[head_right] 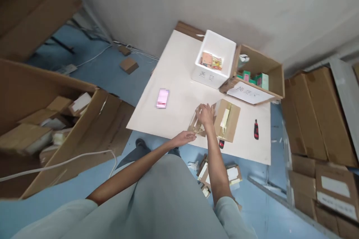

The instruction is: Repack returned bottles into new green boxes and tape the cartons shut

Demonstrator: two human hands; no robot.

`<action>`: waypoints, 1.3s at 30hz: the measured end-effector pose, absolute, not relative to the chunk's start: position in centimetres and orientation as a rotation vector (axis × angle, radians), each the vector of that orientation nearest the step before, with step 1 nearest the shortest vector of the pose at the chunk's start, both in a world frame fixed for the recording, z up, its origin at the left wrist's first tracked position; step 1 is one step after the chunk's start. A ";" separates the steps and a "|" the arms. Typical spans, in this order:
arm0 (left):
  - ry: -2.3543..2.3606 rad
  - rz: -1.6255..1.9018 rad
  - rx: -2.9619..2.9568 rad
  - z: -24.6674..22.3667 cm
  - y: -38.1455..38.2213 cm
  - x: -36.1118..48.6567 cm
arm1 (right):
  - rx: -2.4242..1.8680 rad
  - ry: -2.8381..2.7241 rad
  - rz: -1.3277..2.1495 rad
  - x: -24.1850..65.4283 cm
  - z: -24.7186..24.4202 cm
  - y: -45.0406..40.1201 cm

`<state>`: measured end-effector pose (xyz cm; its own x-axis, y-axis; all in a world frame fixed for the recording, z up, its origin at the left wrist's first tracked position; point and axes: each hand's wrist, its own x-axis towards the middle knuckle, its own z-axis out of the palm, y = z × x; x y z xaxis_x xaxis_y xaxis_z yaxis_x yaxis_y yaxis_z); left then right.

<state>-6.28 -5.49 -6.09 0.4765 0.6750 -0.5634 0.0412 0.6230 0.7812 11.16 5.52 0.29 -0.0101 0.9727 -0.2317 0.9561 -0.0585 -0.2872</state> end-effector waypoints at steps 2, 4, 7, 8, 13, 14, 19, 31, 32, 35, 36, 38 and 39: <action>1.059 0.545 0.802 -6.0 -4.9 -9.0 | -2.059 -2.143 0.620 8.0 -0.4 5.1; 1.139 0.648 0.753 -6.0 -4.2 -13.0 | -1.932 -2.190 0.689 3.8 -0.9 4.9; 1.263 0.794 0.647 -6.4 -3.7 -20.8 | -1.713 -2.320 0.796 -3.7 -1.3 5.2; 1.297 0.838 0.610 -6.5 -3.9 -23.8 | -1.644 -2.371 0.824 -6.4 -1.3 5.4; 1.449 1.056 0.369 -7.1 -7.0 -39.6 | -1.403 -2.599 0.911 -20.2 -1.6 5.4; 1.482 1.109 0.309 -7.3 -8.1 -42.8 | -1.372 -2.638 0.928 -23.0 -1.8 5.2; 1.599 1.330 0.043 -8.4 -14.9 -57.3 | -1.299 -2.820 1.047 -36.1 -3.3 4.0; 1.762 1.335 -0.353 -14.8 -22.3 -70.8 | -1.165 -3.079 1.230 -55.7 -7.4 3.5; 1.755 1.319 -0.382 -15.4 -21.9 -71.3 | -1.172 -3.096 1.234 -56.7 -8.0 4.0; 1.740 1.290 -0.447 -17.0 -20.0 -72.6 | -1.198 -3.143 1.241 -59.4 -10.3 5.6; 1.741 1.285 -0.451 -17.7 -19.3 -73.2 | -1.201 -3.155 1.247 -60.1 -11.2 6.1; 1.774 1.275 -0.449 -19.0 -17.9 -74.5 | -1.203 -3.169 1.266 -61.5 -13.1 7.0; 1.814 1.273 -0.451 -19.8 -17.2 -75.4 | -1.204 -3.171 1.281 -62.1 -14.1 7.4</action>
